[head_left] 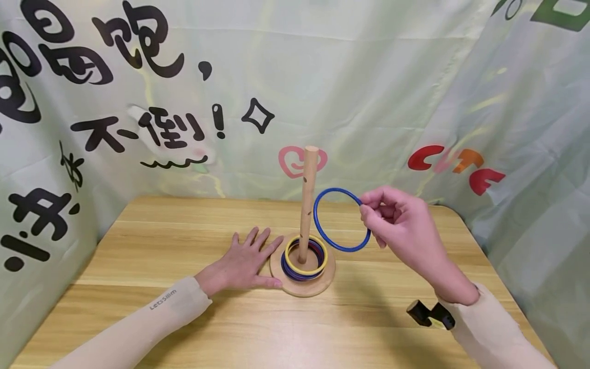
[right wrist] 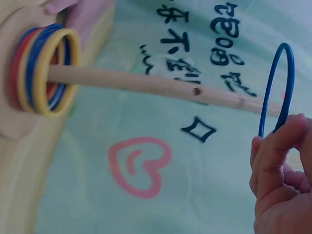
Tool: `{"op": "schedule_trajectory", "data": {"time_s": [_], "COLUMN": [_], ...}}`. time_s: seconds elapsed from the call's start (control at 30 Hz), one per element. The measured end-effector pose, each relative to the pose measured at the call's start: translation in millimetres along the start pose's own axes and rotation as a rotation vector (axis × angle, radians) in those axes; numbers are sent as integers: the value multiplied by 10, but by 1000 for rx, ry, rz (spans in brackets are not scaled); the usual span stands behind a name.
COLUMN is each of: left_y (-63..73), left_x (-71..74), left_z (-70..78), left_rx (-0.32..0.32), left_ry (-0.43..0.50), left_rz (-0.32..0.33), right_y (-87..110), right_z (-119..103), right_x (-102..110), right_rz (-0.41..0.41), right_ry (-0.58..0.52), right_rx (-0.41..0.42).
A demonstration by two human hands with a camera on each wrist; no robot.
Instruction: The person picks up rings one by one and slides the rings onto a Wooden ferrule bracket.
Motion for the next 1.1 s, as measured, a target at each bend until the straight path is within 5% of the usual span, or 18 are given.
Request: {"op": "schedule_trajectory", "data": {"time_s": [0.27, 0.57, 0.83, 1.1], "left_y": [10, 3, -15, -3], "left_x": [-13, -16, -12, -15], "left_z": [0, 1, 7, -8], "left_rx": [0, -6, -14, -9], "left_ry": [-6, -26, -27, -31], "left_rz": [4, 23, 25, 24], "right_y": [-263, -501, -594, -487], "right_z": [-306, -382, -136, 303], "right_x": [-56, -175, -260, -382], "right_rz": [95, 173, 151, 37], "right_ry": [-107, -155, -170, -26], "right_rx": [13, 44, -55, -175]}}
Point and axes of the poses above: each hand's wrist, its own y-axis away from the middle knuckle, its own x-axis out of the back of the hand, z = x × y, the point moved 4 cm from there along -y, towards the middle knuckle, and after that the axes turned 11 degrees about -y, right-handed, at the moved point
